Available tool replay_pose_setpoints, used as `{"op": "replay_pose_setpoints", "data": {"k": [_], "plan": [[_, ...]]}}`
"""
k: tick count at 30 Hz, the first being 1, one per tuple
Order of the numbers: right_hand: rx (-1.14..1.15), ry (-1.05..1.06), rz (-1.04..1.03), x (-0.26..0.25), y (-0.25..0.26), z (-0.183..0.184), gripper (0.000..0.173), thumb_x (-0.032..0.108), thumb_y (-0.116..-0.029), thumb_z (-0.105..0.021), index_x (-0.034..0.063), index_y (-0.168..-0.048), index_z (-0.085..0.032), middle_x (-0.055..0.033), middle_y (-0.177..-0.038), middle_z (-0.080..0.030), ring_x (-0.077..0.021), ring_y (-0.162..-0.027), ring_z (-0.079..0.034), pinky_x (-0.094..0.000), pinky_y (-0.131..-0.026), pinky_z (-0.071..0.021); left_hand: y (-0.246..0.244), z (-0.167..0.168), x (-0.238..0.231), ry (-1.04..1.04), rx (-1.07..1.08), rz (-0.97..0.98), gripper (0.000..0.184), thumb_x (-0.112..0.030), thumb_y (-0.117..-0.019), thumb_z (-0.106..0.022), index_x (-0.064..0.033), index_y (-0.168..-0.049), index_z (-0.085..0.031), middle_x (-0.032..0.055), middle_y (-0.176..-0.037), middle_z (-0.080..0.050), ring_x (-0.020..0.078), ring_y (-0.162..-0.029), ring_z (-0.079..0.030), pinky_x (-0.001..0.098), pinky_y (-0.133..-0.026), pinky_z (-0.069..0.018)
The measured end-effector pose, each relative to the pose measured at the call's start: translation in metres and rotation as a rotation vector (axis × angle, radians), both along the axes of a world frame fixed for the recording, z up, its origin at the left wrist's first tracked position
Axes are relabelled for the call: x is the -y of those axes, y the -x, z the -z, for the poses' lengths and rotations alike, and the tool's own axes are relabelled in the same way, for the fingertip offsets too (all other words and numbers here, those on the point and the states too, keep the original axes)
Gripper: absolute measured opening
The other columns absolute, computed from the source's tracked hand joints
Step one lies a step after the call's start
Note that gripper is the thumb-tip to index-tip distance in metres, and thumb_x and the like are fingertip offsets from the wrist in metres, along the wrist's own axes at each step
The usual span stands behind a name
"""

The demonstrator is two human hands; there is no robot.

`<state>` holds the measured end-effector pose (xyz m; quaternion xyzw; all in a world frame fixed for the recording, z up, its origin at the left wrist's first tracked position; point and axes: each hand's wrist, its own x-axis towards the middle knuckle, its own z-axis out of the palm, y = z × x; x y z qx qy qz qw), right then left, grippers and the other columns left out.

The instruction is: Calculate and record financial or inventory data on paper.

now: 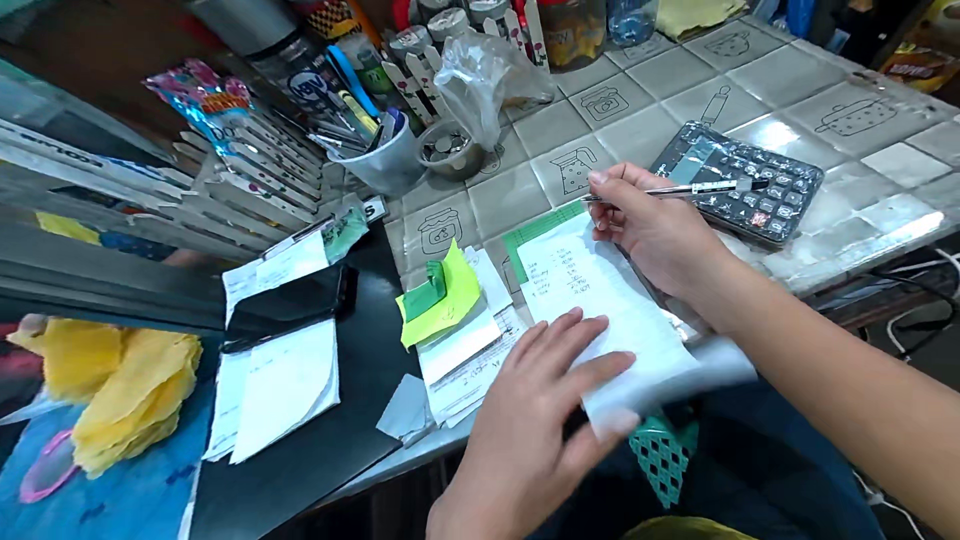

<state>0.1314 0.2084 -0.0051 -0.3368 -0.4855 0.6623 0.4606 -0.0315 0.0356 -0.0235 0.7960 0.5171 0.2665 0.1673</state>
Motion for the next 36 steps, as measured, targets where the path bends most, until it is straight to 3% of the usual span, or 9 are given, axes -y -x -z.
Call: {"op": "replay_pose_setpoints", "data": {"k": [2,5,7,10,15,22,36], "plan": [[0.056,-0.083,-0.046,0.001,-0.001,-0.001,0.019,0.026,-0.1081,-0.051,0.0114,-0.102,-0.062,0.0021,-0.082,-0.061,-0.0064,-0.069,-0.058,-0.0211,-0.063,-0.0493,-0.006,0.003,0.005,-0.017,-0.1,0.01,0.046,-0.055,-0.1038,-0.041,-0.0363,-0.139,-0.062,-0.0038,-0.156,-0.05,0.0227,-0.151,-0.038,0.0577,-0.121,-0.0335],[0.237,-0.262,-0.102,0.008,-0.005,-0.007,0.037,0.03,-0.1108,-0.041,0.0111,-0.088,-0.064,0.0045,-0.071,-0.062,-0.0026,-0.056,-0.054,-0.0172,-0.049,-0.0432,-0.022,0.008,0.011,-0.091,-0.125,-0.053,0.052,-0.056,-0.1036,-0.04,-0.0302,-0.142,-0.062,0.0035,-0.155,-0.052,0.027,-0.148,-0.042,0.0585,-0.119,-0.0355],[0.391,-0.419,-0.153,0.016,-0.007,-0.007,0.034,0.026,-0.108,-0.05,0.0111,-0.081,-0.063,0.005,-0.065,-0.06,-0.0029,-0.053,-0.054,-0.0185,-0.048,-0.044,-0.034,0.011,0.013,-0.116,-0.183,-0.116,0.057,-0.061,-0.1023,-0.038,-0.0294,-0.144,-0.06,0.0052,-0.155,-0.052,0.029,-0.147,-0.043,0.0583,-0.117,-0.0359],[0.498,-0.548,-0.163,0.026,-0.005,0.004,0.028,0.023,-0.0996,-0.064,0.0133,-0.073,-0.06,0.0057,-0.058,-0.054,-0.0022,-0.049,-0.051,-0.0186,-0.044,-0.0403,-0.045,0.015,0.014,-0.146,-0.216,-0.186,0.058,-0.062,-0.0961,-0.049,-0.0295,-0.143,-0.061,0.0065,-0.153,-0.054,0.0326,-0.146,-0.045,0.0586,-0.116,-0.0366],[0.578,-0.624,-0.122,0.033,-0.002,0.009,0.025,0.016,-0.0973,-0.064,0.0134,-0.073,-0.061,0.0064,-0.059,-0.054,0.0003,-0.049,-0.05,-0.0157,-0.042,-0.0376,-0.045,0.017,0.013,-0.158,-0.245,-0.212,0.05,-0.055,-0.0959,-0.054,-0.0358,-0.142,-0.062,0.0026,-0.152,-0.056,0.0382,-0.144,-0.044,0.0521,-0.111,-0.0402],[0.568,-0.665,-0.158,0.035,-0.002,0.007,0.022,0.015,-0.0973,-0.065,0.0114,-0.076,-0.063,0.0059,-0.061,-0.057,0.0007,-0.051,-0.054,-0.0144,-0.044,-0.0425,-0.043,0.014,0.012,-0.114,-0.259,-0.192,0.046,-0.046,-0.0979,-0.053,-0.0373,-0.142,-0.06,0.0029,-0.152,-0.055,0.0387,-0.144,-0.043,0.0524,-0.11,-0.0378],[0.672,-0.705,-0.027,0.039,-0.003,0.007,0.023,0.011,-0.095,-0.064,0.0128,-0.072,-0.059,0.0078,-0.058,-0.052,0.0039,-0.049,-0.047,-0.012,-0.042,-0.0355,-0.04,0.013,0.013,-0.103,-0.22,-0.179,0.047,-0.042,-0.0971,-0.058,-0.0361,-0.143,-0.06,0.0036,-0.153,-0.055,0.0382,-0.145,-0.041,0.0527,-0.112,-0.0353]]}}
